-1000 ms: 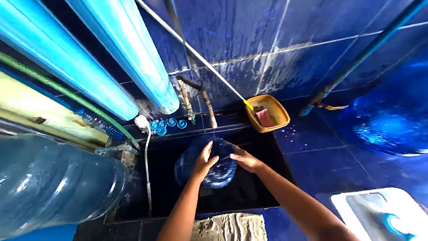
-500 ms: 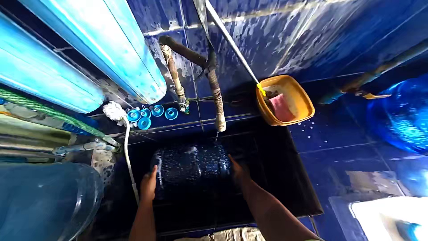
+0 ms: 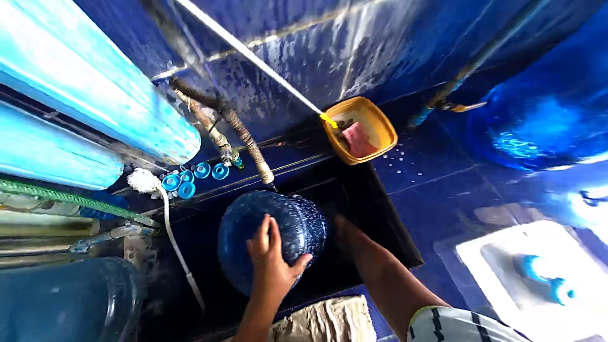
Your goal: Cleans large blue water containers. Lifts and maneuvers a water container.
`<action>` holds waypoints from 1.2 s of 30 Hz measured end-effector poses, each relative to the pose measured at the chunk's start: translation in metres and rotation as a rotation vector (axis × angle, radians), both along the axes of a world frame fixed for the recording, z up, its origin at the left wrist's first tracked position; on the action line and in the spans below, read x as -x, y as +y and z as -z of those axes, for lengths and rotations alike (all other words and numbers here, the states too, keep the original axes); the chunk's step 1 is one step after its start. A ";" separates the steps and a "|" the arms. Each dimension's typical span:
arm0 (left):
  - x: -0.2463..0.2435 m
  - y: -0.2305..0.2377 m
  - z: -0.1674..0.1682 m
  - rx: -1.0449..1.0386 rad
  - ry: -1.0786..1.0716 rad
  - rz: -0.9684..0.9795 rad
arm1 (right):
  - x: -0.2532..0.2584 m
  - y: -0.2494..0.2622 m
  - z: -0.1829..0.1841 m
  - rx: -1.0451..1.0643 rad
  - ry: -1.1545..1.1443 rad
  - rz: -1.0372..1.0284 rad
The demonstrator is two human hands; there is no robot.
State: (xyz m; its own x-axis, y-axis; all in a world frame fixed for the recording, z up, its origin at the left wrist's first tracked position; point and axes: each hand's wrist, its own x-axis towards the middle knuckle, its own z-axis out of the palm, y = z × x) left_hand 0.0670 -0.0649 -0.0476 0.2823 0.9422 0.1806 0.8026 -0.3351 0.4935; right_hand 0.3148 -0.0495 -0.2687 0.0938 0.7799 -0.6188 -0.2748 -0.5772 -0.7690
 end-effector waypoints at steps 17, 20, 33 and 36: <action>-0.010 0.037 -0.050 0.351 0.340 0.042 | -0.284 0.105 -0.237 -0.327 0.119 0.809; -0.025 0.027 -0.047 0.334 0.276 0.160 | -0.262 0.109 -0.273 -0.396 -0.162 0.785; 0.015 0.044 -0.016 0.298 0.025 0.253 | 0.137 0.078 -0.300 -0.401 -0.173 -0.537; 0.008 0.027 -0.035 0.315 0.131 0.379 | 0.196 0.136 -0.273 -0.285 -0.031 -0.300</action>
State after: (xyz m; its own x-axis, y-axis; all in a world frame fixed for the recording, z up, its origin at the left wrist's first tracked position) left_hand 0.0591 -0.0383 -0.0124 0.6163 0.7720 -0.1557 0.7154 -0.4661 0.5206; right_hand 0.1192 0.0861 0.0048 -0.1489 0.9150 -0.3750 -0.1012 -0.3913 -0.9147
